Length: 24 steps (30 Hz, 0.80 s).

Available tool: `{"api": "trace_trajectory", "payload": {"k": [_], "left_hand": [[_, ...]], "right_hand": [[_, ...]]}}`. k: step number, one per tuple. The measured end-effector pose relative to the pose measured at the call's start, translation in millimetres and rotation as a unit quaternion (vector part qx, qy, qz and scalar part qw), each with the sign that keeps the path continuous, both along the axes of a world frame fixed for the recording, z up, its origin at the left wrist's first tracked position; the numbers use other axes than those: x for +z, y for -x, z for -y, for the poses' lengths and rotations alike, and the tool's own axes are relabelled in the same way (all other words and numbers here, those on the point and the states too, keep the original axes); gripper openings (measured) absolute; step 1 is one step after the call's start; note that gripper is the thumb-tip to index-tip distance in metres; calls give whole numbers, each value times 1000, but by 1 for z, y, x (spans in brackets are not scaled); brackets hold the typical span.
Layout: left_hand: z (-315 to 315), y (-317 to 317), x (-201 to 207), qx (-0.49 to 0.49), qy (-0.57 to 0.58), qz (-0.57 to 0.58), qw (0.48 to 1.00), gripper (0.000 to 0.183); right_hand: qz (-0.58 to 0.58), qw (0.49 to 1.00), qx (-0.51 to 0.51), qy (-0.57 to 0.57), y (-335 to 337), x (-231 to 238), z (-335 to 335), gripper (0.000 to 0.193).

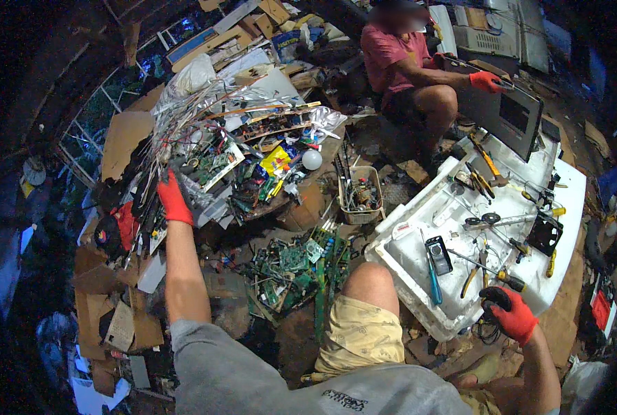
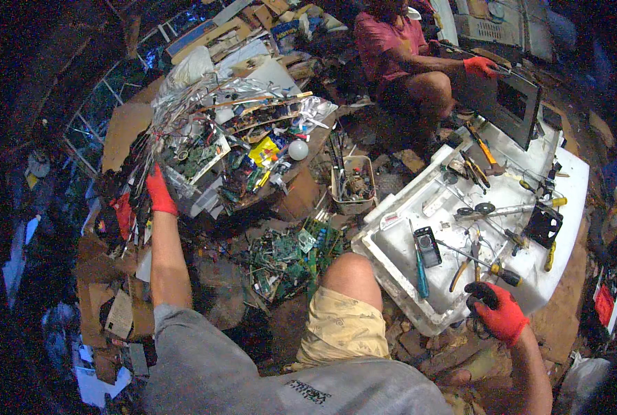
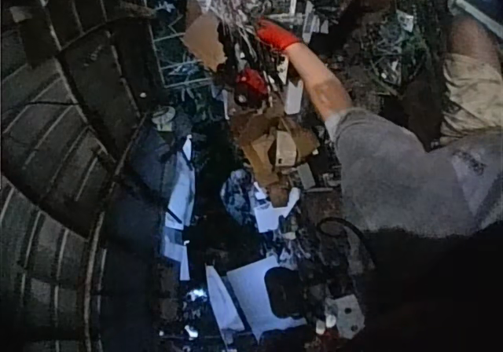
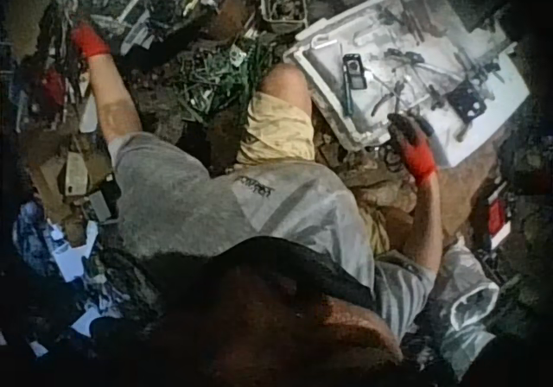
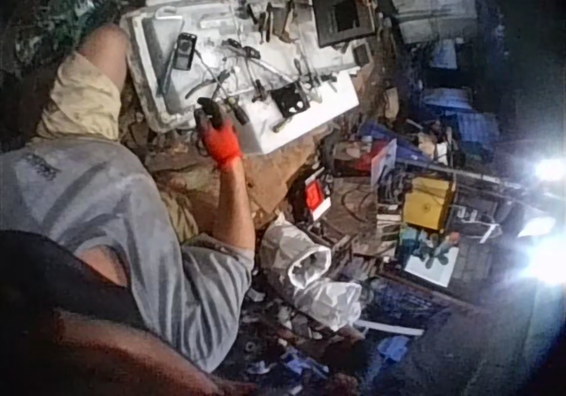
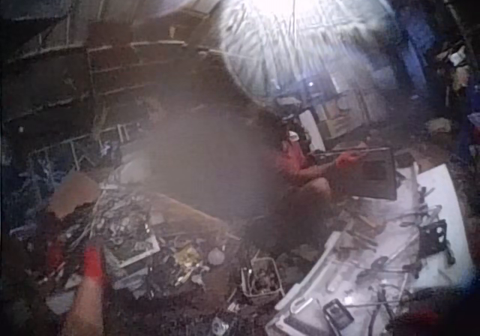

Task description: The person disassembles a computer fan using a screwdriver. They remove screws from the fan housing, separate the fan blade from the frame, and set the components aside on a white work surface.

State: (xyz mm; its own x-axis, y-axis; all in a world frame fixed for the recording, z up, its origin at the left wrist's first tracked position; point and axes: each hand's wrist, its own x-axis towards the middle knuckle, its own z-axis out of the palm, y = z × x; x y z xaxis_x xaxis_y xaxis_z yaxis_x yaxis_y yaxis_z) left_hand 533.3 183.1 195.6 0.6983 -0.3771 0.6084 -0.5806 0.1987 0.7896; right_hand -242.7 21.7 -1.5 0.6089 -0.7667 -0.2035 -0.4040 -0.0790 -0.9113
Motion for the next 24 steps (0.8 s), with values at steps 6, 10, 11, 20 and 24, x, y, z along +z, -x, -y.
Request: {"api": "trace_trajectory", "payload": {"k": [6, 10, 11, 20, 24], "left_hand": [[38, 164, 7, -274, 70, -152, 947, 46], [79, 283, -5, -345, 71, -168, 921, 53], [88, 308, -11, -373, 74, -196, 904, 53], [141, 491, -94, -562, 28, -421, 711, 54], [134, 528, -104, -591, 8, -438, 677, 60]], "right_hand": [[24, 1000, -9, -7, -18, 17, -11, 42], [75, 993, 28, 83, -35, 33, -28, 56], [85, 989, 45, 114, -38, 38, -32, 60], [102, 960, -25, 260, -48, 70, -58, 70], [80, 948, -33, 306, -32, 68, -60, 54]]}}
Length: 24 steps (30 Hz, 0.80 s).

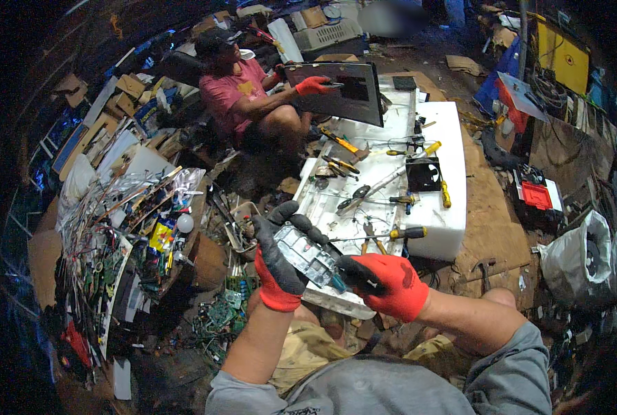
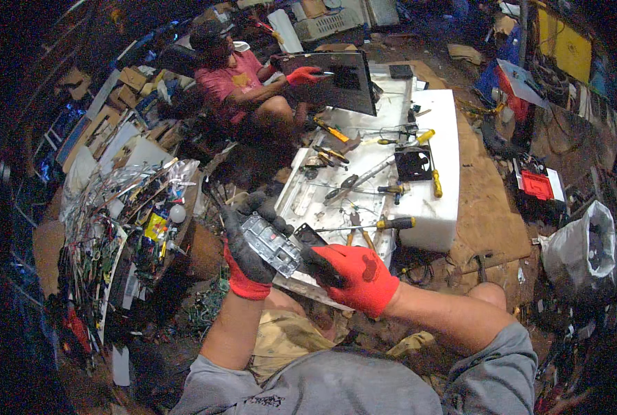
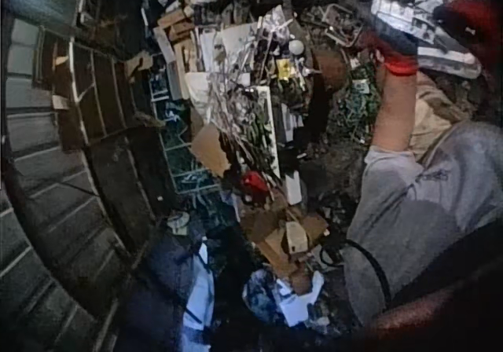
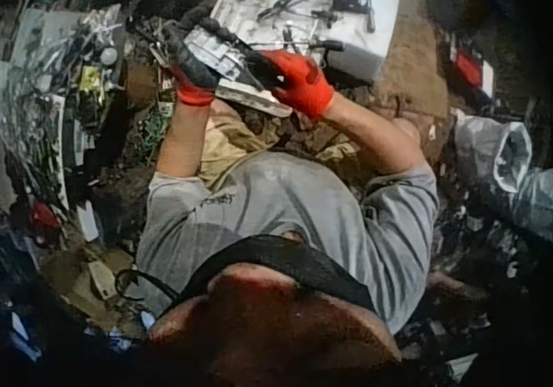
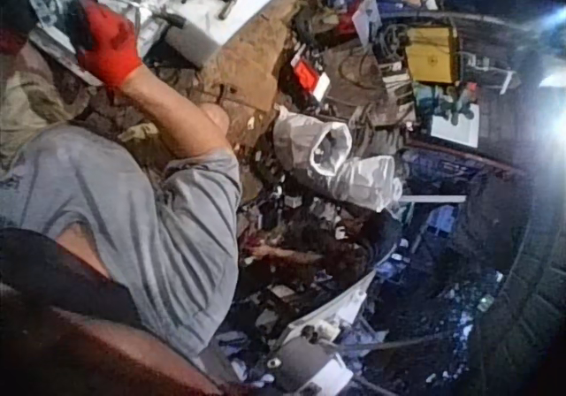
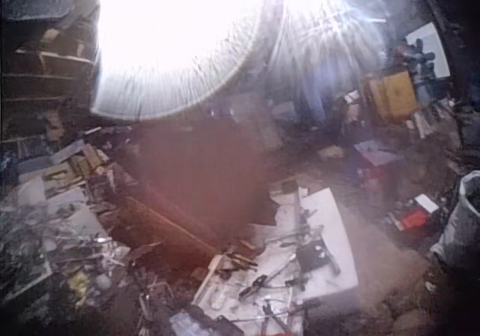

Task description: The person disassembles a computer fan using a screwdriver. They remove screws from the fan housing, separate the fan blade from the frame, and set the components aside on a white work surface.

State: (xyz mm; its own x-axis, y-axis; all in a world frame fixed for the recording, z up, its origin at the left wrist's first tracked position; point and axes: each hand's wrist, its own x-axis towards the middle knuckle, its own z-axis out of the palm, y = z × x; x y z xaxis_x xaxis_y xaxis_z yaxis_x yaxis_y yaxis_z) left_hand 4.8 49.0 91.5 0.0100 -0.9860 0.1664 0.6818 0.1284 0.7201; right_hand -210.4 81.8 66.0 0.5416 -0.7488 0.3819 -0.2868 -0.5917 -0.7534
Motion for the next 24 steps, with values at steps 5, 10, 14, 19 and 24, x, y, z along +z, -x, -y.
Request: {"api": "trace_trajectory", "payload": {"k": [5, 10, 14, 19, 24], "left_hand": [[-12, 20, 0, -49, 65, 4, 997, 57], [-7, 23, 5, 8, 41, -1, 999, 51], [-5, 28, 2, -4, 5, -36, 999, 50], [-5, 31, 2, 15, 20, -23, 999, 51], [-6, 30, 2, 5, 31, -33, 999, 52]], "right_hand": [[110, 992, -16, 53, 18, -3, 4, 49], [27, 987, 30, 158, 30, -3, 10, 56], [52, 965, -3, 256, 31, -10, 9, 46], [57, 959, -51, 273, 36, -14, 10, 49], [73, 953, -58, 290, 36, -15, 10, 48]]}}
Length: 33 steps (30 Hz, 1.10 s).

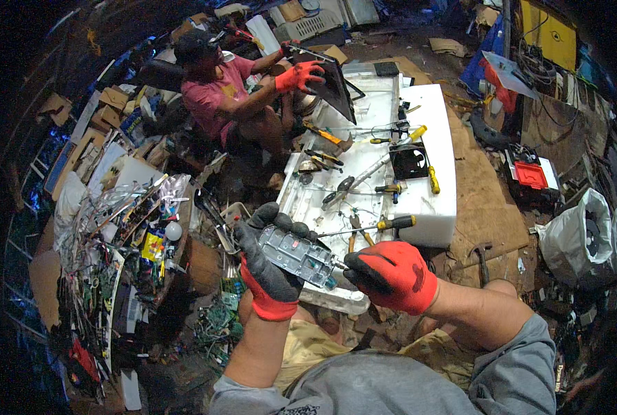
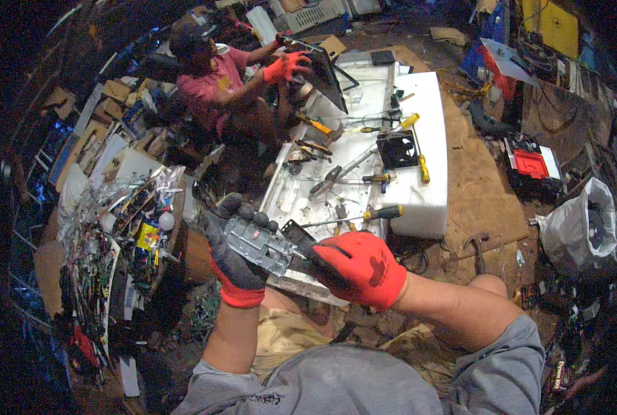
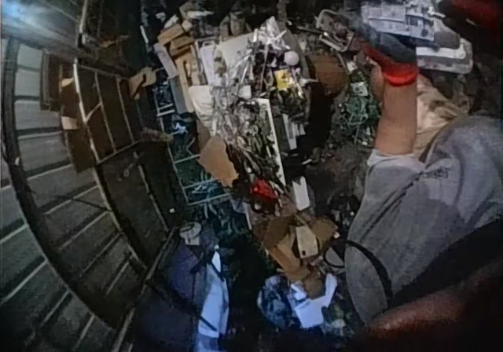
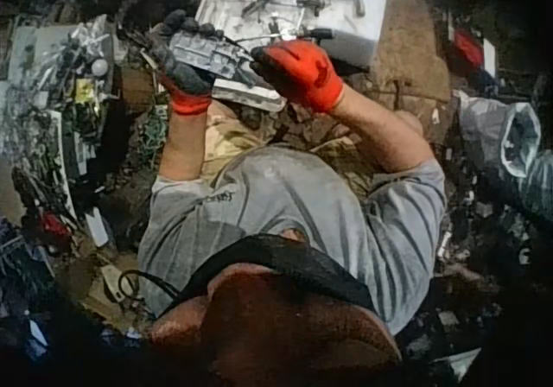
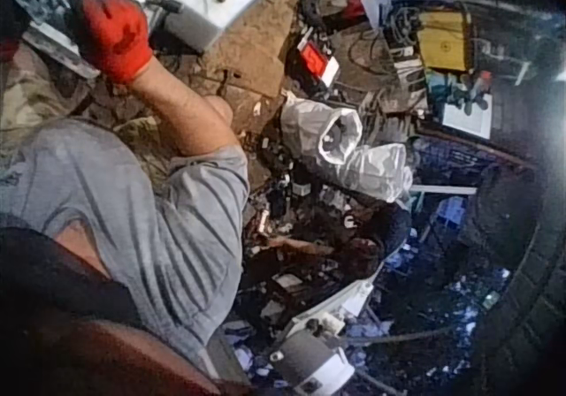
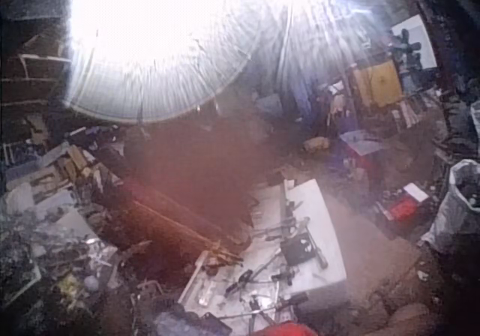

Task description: The person disassembles a computer fan using a screwdriver. They remove screws from the fan housing, separate the fan blade from the frame, and set the components aside on a white work surface.

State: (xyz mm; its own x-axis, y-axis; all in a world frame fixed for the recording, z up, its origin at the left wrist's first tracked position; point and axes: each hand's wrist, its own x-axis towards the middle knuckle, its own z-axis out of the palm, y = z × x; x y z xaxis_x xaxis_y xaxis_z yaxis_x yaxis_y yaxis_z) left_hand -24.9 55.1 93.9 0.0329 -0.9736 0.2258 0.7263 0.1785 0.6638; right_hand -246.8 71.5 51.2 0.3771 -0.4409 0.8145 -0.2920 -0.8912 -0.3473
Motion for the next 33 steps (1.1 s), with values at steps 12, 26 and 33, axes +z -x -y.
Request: {"api": "trace_trajectory", "payload": {"k": [12, 26, 33], "left_hand": [[-3, 3, -6, -13, -6, 0, 1000, 54], [-16, 15, -4, 70, 74, 127, 987, 50], [-22, 19, -3, 142, 123, 258, 948, 71]], "right_hand": [[1, 996, 22, -82, 5, 4, -3, 48], [38, 886, 140, -440, 1, 1, 1, 32], [63, 752, 265, -600, 5, -7, 10, 32]]}}
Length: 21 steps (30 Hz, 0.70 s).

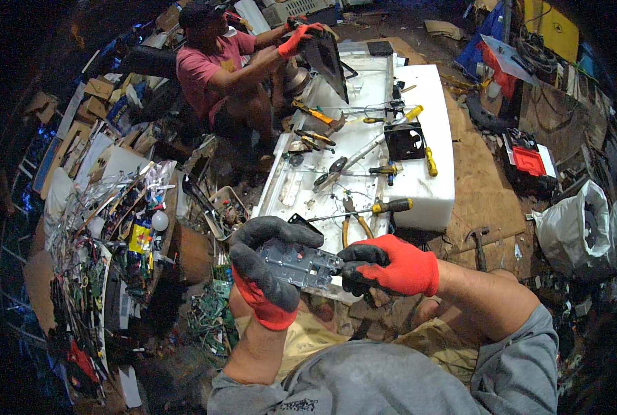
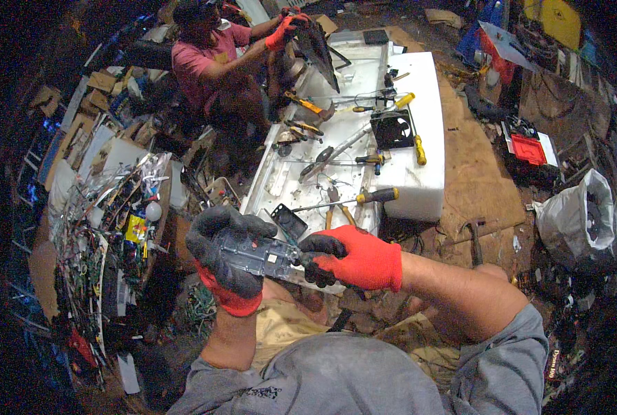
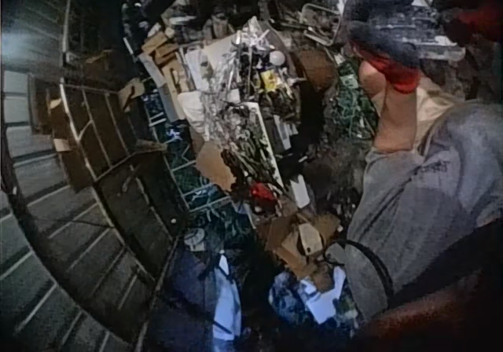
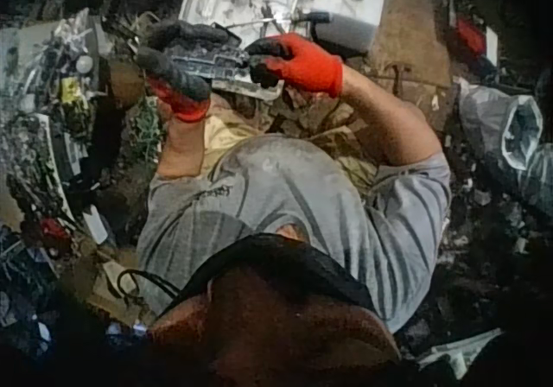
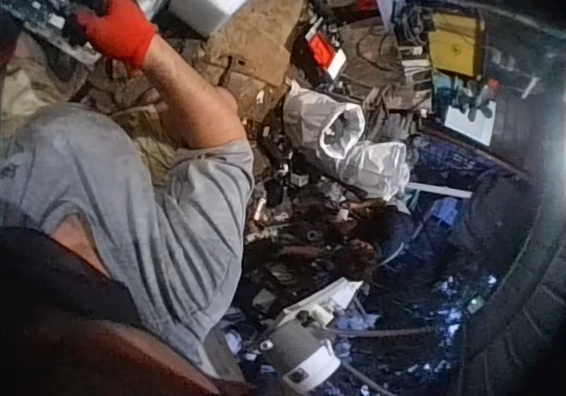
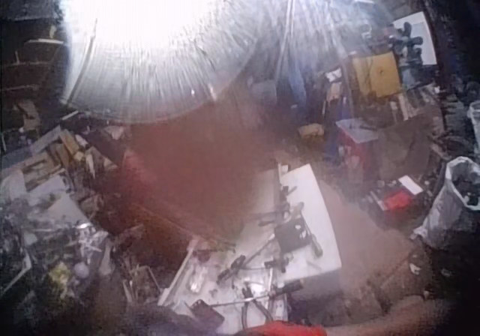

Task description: The person disassembles a computer fan using a screwdriver. They remove screws from the fan housing, separate the fan blade from the frame, and set the components aside on a white work surface.

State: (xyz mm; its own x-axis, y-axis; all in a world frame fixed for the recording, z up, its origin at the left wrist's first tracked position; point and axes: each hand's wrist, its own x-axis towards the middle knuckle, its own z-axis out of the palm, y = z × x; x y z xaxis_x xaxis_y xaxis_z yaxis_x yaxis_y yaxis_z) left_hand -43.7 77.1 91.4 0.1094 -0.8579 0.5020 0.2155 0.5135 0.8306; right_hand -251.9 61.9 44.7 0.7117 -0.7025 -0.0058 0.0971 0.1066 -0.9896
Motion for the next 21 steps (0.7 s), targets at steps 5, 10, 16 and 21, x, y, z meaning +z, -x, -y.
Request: {"api": "trace_trajectory", "payload": {"k": [5, 10, 16, 21], "left_hand": [[-4, 6, 4, 8, 2, -35, 999, 73], [-4, 4, 7, -2, -9, -36, 999, 73], [-5, 11, 7, 38, -14, -70, 997, 70], [-4, 18, 5, 54, -18, -107, 993, 67]], "right_hand": [[-17, 999, -29, 24, 2, 4, -4, 31], [-55, 989, -90, 100, -3, 9, -13, 29], [-125, 966, -135, 183, -7, 17, -21, 26], [-187, 915, -142, 327, -12, 11, -18, 23]]}}
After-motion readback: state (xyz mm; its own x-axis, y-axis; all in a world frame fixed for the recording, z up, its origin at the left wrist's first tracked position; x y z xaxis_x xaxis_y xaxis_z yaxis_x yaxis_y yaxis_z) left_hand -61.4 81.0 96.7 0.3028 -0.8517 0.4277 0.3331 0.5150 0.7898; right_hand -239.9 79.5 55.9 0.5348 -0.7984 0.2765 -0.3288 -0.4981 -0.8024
